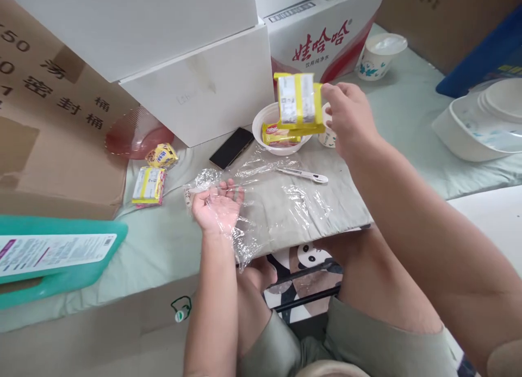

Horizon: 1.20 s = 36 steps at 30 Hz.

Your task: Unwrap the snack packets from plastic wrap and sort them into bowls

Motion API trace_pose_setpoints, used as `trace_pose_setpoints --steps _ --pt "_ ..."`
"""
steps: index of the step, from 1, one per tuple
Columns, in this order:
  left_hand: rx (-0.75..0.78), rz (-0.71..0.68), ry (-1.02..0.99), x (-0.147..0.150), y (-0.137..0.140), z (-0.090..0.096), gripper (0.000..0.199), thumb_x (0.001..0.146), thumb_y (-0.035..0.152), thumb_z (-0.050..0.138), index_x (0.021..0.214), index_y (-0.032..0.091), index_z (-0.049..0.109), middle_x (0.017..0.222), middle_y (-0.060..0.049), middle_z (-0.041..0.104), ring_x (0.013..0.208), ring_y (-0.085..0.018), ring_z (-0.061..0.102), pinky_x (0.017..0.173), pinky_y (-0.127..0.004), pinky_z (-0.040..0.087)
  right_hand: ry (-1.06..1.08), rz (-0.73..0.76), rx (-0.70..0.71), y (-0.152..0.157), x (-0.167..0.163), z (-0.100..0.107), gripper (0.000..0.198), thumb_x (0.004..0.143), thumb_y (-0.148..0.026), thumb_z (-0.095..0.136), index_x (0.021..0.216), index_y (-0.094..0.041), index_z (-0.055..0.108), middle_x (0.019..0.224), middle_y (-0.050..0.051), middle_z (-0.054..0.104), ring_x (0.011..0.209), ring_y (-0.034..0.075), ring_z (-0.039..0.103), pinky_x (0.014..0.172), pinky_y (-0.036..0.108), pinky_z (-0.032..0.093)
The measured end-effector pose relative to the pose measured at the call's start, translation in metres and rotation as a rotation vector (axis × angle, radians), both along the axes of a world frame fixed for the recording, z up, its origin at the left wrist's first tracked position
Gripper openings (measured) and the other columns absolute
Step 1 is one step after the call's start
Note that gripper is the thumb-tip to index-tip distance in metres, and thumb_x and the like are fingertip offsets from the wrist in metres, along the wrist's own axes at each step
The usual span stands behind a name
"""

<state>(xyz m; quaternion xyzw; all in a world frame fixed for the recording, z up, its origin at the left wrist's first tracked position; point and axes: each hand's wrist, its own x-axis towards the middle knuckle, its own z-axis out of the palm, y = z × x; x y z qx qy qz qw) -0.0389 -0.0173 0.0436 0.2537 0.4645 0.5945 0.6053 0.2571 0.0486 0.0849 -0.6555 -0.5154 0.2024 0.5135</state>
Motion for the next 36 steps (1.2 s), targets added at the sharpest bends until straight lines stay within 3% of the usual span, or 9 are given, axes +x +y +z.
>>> trace_pose_setpoints --steps 2,5,11,13,16,19,26,32,36 --pt "-0.045 0.031 -0.090 -0.002 -0.001 0.002 0.029 0.067 0.031 0.052 0.053 0.022 0.028 0.074 -0.006 0.061 0.098 -0.023 0.067 0.088 -0.041 0.058 0.117 -0.130 0.010 -0.014 -0.012 0.003 0.040 0.094 -0.041 0.053 0.128 -0.019 0.052 0.128 0.015 0.061 0.118 0.026 0.061 0.093 0.038 0.051" --pt "-0.137 0.048 -0.158 -0.005 -0.002 0.004 0.024 0.066 0.027 0.053 0.054 0.022 0.033 0.071 -0.005 0.060 0.088 -0.021 0.068 0.084 -0.041 0.059 0.144 -0.047 0.134 -0.055 -0.035 -0.026 0.031 0.093 -0.037 0.051 0.120 -0.022 0.054 0.117 0.012 0.065 0.112 0.025 0.064 0.097 0.043 0.051" --pt "-0.221 -0.053 0.006 -0.006 -0.007 0.002 0.019 0.068 0.033 0.058 0.061 0.021 0.046 0.073 -0.004 0.063 0.080 -0.021 0.069 0.073 -0.036 0.059 -0.011 0.125 -0.142 -0.085 -0.052 -0.083 0.067 0.079 -0.048 0.068 0.137 -0.021 0.046 0.129 0.017 0.062 0.102 0.027 0.066 0.087 0.043 0.054" --pt "-0.218 -0.095 0.104 -0.004 -0.009 -0.001 0.023 0.072 0.042 0.061 0.076 0.020 0.058 0.082 -0.003 0.067 0.079 -0.020 0.070 0.069 -0.034 0.058 -0.117 0.118 -0.206 -0.080 -0.048 -0.082 0.067 0.076 -0.048 0.070 0.134 -0.021 0.050 0.118 0.014 0.068 0.086 0.026 0.067 0.079 0.043 0.053" --pt "-0.193 -0.157 0.285 -0.001 -0.009 -0.008 0.042 0.069 0.049 0.072 0.099 0.020 0.063 0.094 -0.004 0.070 0.076 -0.018 0.070 0.062 -0.028 0.055 -0.165 0.096 -0.239 -0.076 -0.041 -0.071 0.035 0.079 -0.044 0.065 0.105 -0.021 0.065 0.081 0.006 0.070 0.067 0.022 0.062 0.069 0.038 0.049" --pt "-0.188 -0.181 0.457 0.004 -0.005 -0.015 0.044 0.062 0.040 0.081 0.095 0.017 0.064 0.092 -0.005 0.072 0.064 -0.013 0.067 0.053 -0.022 0.050 -0.125 0.063 -0.214 -0.078 -0.036 -0.061 0.013 0.081 -0.034 0.060 0.080 -0.022 0.063 0.064 0.000 0.061 0.060 0.017 0.057 0.062 0.033 0.045" --pt "-0.075 -0.016 0.494 0.017 0.007 -0.020 0.026 0.076 0.042 0.068 0.079 0.017 0.063 0.065 -0.001 0.066 0.038 -0.007 0.048 0.034 -0.018 0.025 0.131 -0.030 -0.118 -0.074 -0.027 -0.067 0.005 0.087 -0.027 0.054 0.083 -0.024 0.054 0.081 0.001 0.065 0.058 0.014 0.059 0.057 0.030 0.045" --pt "0.128 0.146 0.398 0.021 0.011 -0.016 0.030 0.073 0.044 0.075 0.072 0.018 0.060 0.049 0.006 0.051 0.038 -0.005 0.041 0.036 -0.017 0.026 0.077 -0.080 0.044 -0.069 -0.019 -0.077 0.005 0.090 -0.024 0.052 0.085 -0.025 0.052 0.076 0.000 0.063 0.075 0.017 0.063 0.074 0.035 0.048" --pt "0.049 -0.020 0.425 0.016 0.009 -0.018 0.042 0.068 0.055 0.076 0.082 0.018 0.065 0.065 0.000 0.065 0.053 -0.010 0.060 0.043 -0.017 0.040 0.097 -0.061 0.082 -0.070 -0.019 -0.077 0.007 0.092 -0.026 0.052 0.086 -0.025 0.051 0.074 0.000 0.061 0.073 0.017 0.063 0.073 0.035 0.049"
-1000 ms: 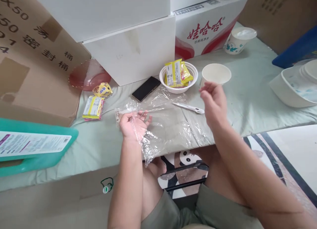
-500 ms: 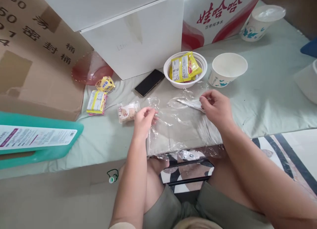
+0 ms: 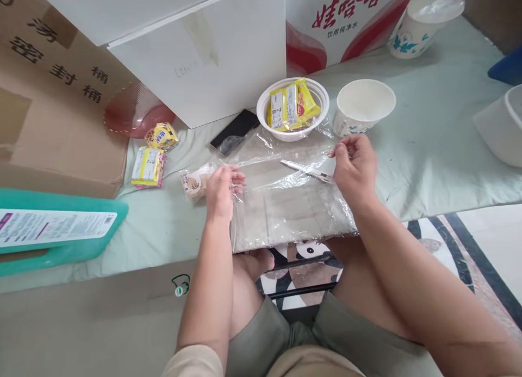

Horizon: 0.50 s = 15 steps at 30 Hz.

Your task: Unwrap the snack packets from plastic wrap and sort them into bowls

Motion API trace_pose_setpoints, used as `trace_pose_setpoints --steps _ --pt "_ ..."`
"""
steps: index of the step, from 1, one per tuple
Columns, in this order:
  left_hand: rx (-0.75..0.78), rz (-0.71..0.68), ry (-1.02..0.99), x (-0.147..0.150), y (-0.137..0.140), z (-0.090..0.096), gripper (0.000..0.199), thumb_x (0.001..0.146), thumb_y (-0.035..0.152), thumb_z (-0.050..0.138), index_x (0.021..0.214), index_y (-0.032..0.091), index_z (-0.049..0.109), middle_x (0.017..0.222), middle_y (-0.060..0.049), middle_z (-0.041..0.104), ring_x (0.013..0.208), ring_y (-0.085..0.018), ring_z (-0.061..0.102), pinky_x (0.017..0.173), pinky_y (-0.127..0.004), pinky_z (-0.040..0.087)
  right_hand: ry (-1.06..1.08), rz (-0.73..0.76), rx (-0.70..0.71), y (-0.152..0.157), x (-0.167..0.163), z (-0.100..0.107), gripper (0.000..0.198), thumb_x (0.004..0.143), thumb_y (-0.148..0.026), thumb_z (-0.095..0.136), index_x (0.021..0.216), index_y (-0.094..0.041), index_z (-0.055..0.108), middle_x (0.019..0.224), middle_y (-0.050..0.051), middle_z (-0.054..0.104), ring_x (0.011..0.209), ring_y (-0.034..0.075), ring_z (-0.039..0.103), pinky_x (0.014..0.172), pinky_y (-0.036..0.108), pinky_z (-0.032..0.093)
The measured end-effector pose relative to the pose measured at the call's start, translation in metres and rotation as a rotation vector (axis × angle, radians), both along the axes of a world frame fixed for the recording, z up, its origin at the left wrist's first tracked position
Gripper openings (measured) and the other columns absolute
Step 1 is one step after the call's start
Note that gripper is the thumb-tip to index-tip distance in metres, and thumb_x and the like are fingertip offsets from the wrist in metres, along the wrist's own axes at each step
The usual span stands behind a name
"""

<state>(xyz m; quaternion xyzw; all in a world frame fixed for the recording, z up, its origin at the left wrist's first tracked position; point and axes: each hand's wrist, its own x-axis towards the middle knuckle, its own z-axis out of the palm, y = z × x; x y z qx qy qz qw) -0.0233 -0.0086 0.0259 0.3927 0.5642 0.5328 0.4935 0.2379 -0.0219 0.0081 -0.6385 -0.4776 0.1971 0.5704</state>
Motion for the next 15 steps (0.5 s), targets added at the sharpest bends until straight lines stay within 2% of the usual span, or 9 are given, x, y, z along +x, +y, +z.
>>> trace_pose_setpoints --steps 3,6,8,11,13,15 --pt "-0.060 -0.162 0.074 -0.004 -0.005 -0.002 0.056 0.059 0.058 0.082 0.094 0.018 0.067 0.085 -0.006 0.072 0.071 -0.016 0.069 0.050 -0.019 0.049 -0.009 0.012 0.002 -0.001 -0.001 0.001 0.006 0.092 -0.024 0.053 0.085 -0.025 0.052 0.075 0.000 0.061 0.073 0.016 0.063 0.074 0.035 0.048" --pt "0.006 -0.248 0.032 -0.006 -0.009 -0.003 0.068 0.059 0.068 0.077 0.103 0.018 0.067 0.100 -0.011 0.072 0.081 -0.019 0.071 0.052 -0.021 0.052 -0.020 -0.007 -0.002 -0.002 -0.002 0.001 0.006 0.091 -0.022 0.053 0.086 -0.025 0.053 0.076 0.000 0.061 0.074 0.017 0.062 0.076 0.036 0.049" --pt "0.032 -0.274 0.056 -0.005 -0.010 -0.005 0.069 0.057 0.061 0.083 0.109 0.019 0.066 0.108 -0.012 0.072 0.081 -0.019 0.071 0.049 -0.020 0.050 -0.037 -0.014 -0.005 -0.002 -0.001 0.000 0.006 0.092 -0.023 0.054 0.086 -0.025 0.053 0.076 0.000 0.061 0.075 0.017 0.062 0.076 0.036 0.049" --pt "-0.015 -0.157 0.182 -0.004 -0.009 -0.008 0.049 0.063 0.043 0.084 0.102 0.018 0.068 0.095 -0.007 0.073 0.057 -0.010 0.064 0.036 -0.017 0.036 -0.056 0.004 -0.001 -0.001 0.002 -0.004 0.005 0.094 -0.028 0.052 0.090 -0.025 0.055 0.078 0.002 0.060 0.077 0.018 0.062 0.073 0.035 0.049" --pt "-0.026 -0.058 0.206 -0.004 -0.008 -0.008 0.031 0.073 0.041 0.078 0.090 0.017 0.068 0.080 -0.004 0.071 0.044 -0.006 0.054 0.033 -0.016 0.028 -0.041 0.023 0.007 0.001 0.005 -0.008 0.010 0.095 -0.033 0.051 0.097 -0.025 0.056 0.080 0.003 0.060 0.078 0.019 0.062 0.069 0.034 0.049" --pt "0.014 -0.006 0.168 -0.006 -0.007 -0.006 0.026 0.077 0.041 0.074 0.082 0.016 0.068 0.070 -0.002 0.069 0.039 -0.005 0.048 0.033 -0.017 0.027 -0.014 0.039 0.012 0.002 0.008 -0.011 0.015 0.096 -0.037 0.050 0.103 -0.025 0.056 0.082 0.003 0.060 0.077 0.019 0.062 0.065 0.034 0.049"
